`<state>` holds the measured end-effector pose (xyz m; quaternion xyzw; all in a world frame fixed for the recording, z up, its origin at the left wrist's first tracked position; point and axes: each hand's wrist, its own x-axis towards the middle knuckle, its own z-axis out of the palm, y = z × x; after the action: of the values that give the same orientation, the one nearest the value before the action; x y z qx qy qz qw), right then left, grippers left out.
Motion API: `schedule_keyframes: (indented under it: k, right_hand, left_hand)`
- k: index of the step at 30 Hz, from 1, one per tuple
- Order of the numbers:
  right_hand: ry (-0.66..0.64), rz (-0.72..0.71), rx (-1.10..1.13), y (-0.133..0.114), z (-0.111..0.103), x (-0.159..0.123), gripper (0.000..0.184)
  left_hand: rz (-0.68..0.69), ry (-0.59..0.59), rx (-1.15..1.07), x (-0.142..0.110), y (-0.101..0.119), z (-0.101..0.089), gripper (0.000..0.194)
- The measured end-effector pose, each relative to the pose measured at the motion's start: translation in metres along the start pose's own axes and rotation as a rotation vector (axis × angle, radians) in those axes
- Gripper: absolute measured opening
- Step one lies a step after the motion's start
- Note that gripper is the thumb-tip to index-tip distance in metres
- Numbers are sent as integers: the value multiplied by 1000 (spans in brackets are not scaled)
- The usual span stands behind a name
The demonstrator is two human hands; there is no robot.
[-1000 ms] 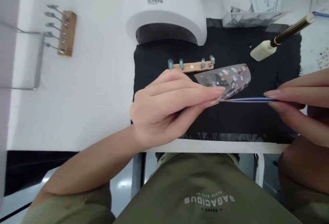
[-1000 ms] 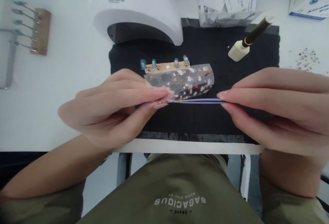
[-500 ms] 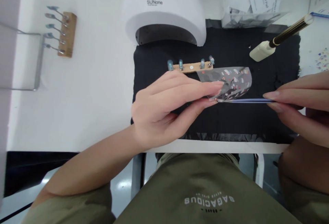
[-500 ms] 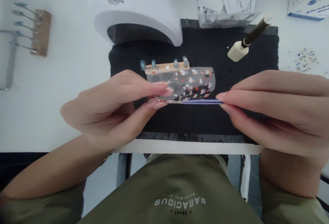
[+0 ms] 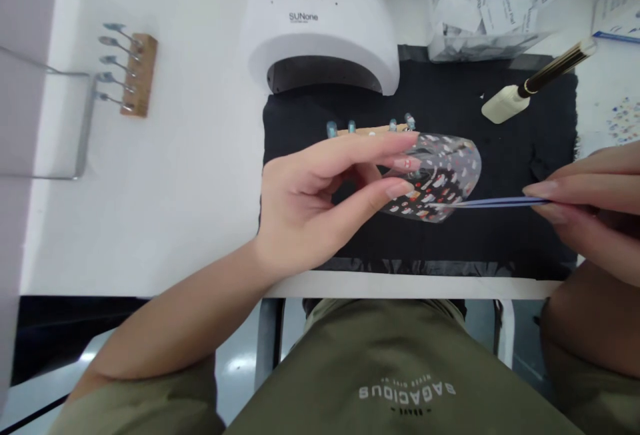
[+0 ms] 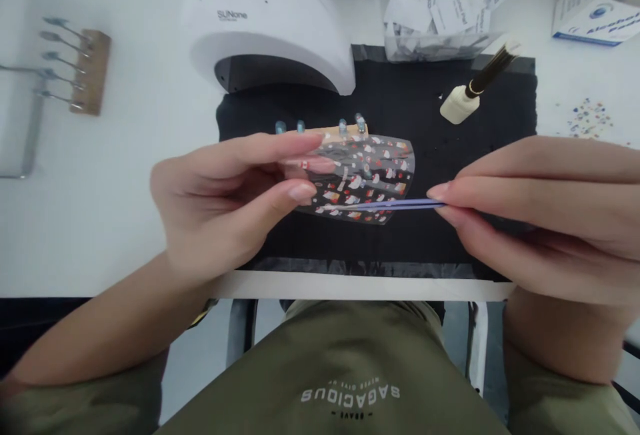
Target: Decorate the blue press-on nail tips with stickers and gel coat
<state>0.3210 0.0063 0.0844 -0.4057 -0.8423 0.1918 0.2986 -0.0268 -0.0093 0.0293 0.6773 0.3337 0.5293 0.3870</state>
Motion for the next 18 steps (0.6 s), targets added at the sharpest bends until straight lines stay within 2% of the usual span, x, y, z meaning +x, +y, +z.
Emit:
schedule_keyframes:
  k: [1,2,3,4,7,9,12,18]
  right_hand:
    - [-189,-184,-3,3,-1,4,39]
    - [-197,-256,19,4,-2,8,49]
    - [-120,-247,49,4,0,12,48]
    - [14,-182,81,1,4,14,41]
    - [240,14,192,-16,24,15,33]
    - [321,89,248,-27,36,15,27]
    - [353,141,308,-32,41,17,25]
    - [335,212,439,-19,35,19,18]
  left_hand:
    - [-7,3,-4,0,-1,0,27]
    - [-7,2,-10,1,-3,0,27]
    - [-4,-4,-18,1,-4,-1,28]
    - [0,-13,-28,2,-6,-1,30]
    - [5,-23,-77,4,-10,-2,30]
    - [1,-20,-115,5,-13,-4,27]
    - [21,-38,-147,7,-19,-7,26]
    - [63,2,-131,14,-19,-15,24]
